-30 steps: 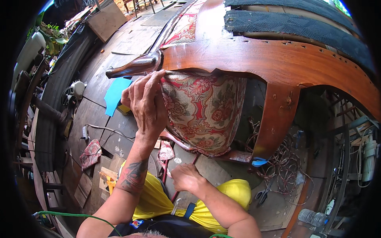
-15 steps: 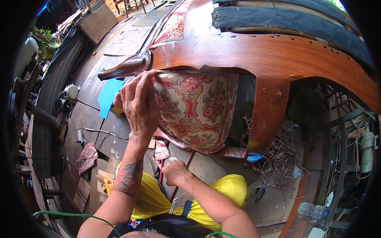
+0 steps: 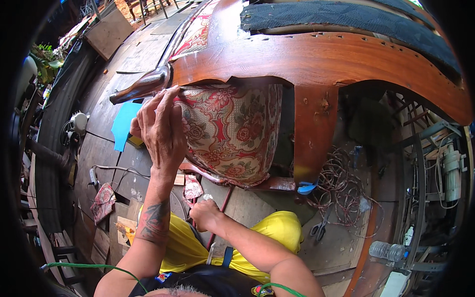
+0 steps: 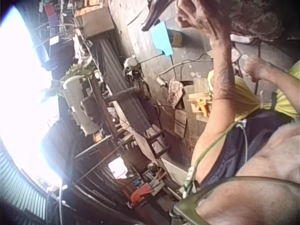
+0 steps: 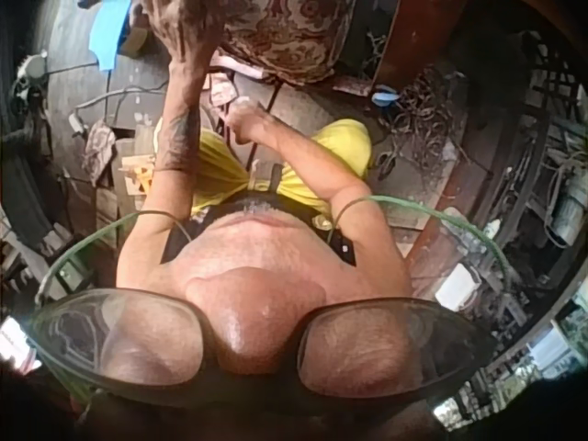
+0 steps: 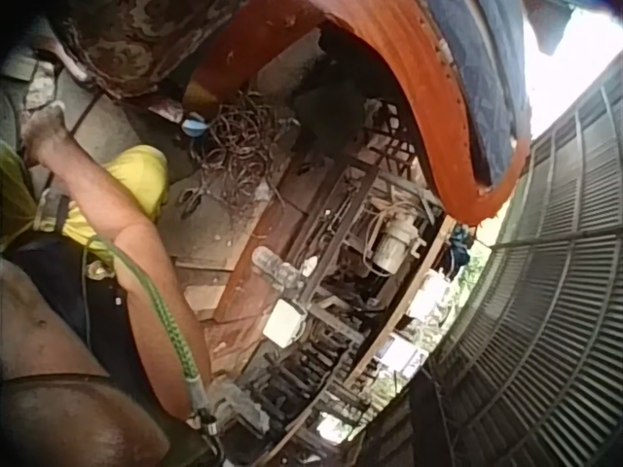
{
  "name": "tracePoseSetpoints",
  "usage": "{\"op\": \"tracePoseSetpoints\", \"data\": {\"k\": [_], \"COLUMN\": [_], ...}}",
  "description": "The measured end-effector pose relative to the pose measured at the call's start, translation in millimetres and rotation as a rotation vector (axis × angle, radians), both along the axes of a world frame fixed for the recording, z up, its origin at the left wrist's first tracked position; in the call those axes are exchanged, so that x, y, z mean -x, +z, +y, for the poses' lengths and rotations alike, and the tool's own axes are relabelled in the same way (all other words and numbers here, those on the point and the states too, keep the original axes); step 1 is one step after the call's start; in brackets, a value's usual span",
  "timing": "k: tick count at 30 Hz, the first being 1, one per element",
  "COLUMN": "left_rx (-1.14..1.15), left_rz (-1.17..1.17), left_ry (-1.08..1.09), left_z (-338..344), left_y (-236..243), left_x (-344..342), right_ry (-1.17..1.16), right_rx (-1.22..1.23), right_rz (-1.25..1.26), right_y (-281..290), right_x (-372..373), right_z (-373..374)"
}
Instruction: Applying adhesive and securing fabric trim to a wooden chair frame using a hot glue gun.
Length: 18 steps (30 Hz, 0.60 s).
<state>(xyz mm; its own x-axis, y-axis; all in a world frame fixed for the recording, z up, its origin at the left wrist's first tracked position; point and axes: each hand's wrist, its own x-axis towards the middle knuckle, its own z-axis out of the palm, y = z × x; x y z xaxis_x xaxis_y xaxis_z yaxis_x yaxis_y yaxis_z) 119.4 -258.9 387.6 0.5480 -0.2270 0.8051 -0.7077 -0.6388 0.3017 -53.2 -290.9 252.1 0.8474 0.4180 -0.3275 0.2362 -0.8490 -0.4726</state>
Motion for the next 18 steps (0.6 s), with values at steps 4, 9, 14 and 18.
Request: {"op": "tracePoseSetpoints", "data": {"k": [4,9,14,18], "left_rx": [-0.003,0.002,0.001,-0.002], "left_rz": [0.006,0.016,0.013,0.011], "left_ry": [-0.001,0.002,0.017,0.02], "left_z": [-2.3,-4.2,-3.5,-3.2], "left_y": [2.8,2.3,1.4,1.2], "left_x": [1.8,1.9,0.6,-0.5], "right_ry": [-0.011,-0.006,0.008,-0.009], "right_rx": [0.012,0.029,0.039,0.006], "right_rz": [-0.005,-0.031,-0.056,-0.027], "right_y": [1.0,-5.4,-8.5,-7.9], "right_x": [-0.4,0.8,1.8,2.5], "right_z": [-2.8,-3.0,-2.7,-2.9]}}
